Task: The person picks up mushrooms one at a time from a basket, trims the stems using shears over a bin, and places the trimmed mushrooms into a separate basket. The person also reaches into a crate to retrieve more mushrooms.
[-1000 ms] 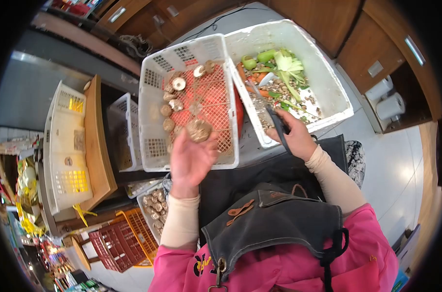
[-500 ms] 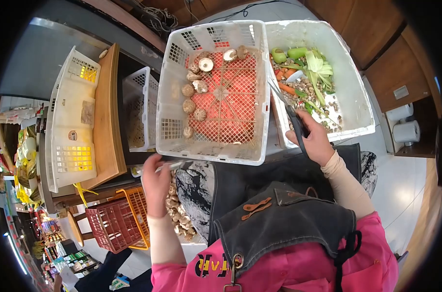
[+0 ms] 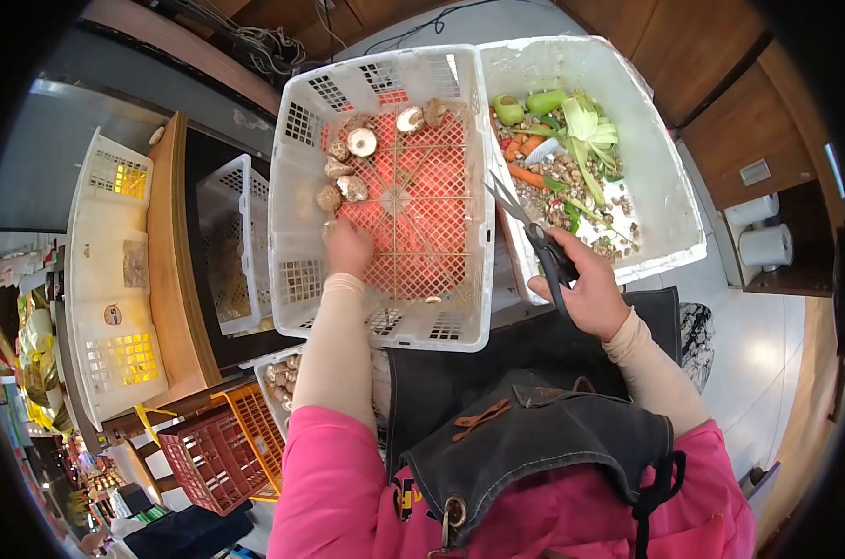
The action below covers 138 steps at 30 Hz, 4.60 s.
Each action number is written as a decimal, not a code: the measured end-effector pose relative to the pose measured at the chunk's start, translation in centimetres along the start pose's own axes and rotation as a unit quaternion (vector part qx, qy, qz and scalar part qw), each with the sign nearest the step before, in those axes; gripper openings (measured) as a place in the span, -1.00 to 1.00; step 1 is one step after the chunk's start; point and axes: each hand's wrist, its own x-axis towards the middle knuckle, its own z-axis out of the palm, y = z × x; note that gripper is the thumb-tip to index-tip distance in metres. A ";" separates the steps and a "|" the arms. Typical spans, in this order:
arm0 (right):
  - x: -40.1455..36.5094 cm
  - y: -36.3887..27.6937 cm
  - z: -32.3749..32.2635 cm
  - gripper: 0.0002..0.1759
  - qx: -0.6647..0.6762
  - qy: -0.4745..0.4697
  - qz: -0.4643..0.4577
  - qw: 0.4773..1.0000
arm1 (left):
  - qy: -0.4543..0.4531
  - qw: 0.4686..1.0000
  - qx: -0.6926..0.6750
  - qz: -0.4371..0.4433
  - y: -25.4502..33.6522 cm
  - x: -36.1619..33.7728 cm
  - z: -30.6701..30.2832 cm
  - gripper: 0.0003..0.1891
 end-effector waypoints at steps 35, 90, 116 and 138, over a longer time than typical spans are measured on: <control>-4.7 0.8 -3.0 -0.55 -0.181 0.114 -0.156 0.964 | -0.305 0.705 -0.637 0.064 22.0 -11.7 -14.8 -0.57; -1.0 -0.1 0.9 -0.33 -0.106 -0.050 -0.062 0.991 | -0.156 0.838 -0.518 0.068 11.4 -7.9 -11.2 -0.65; -4.4 1.8 -3.7 -0.36 -0.113 0.036 -0.066 0.991 | -0.318 0.691 -0.641 0.100 21.5 -9.0 -11.9 -0.41; -4.7 2.6 -4.1 -0.48 -0.181 0.036 -0.098 0.978 | -0.417 0.622 -0.660 0.057 21.3 -8.8 -11.9 -0.38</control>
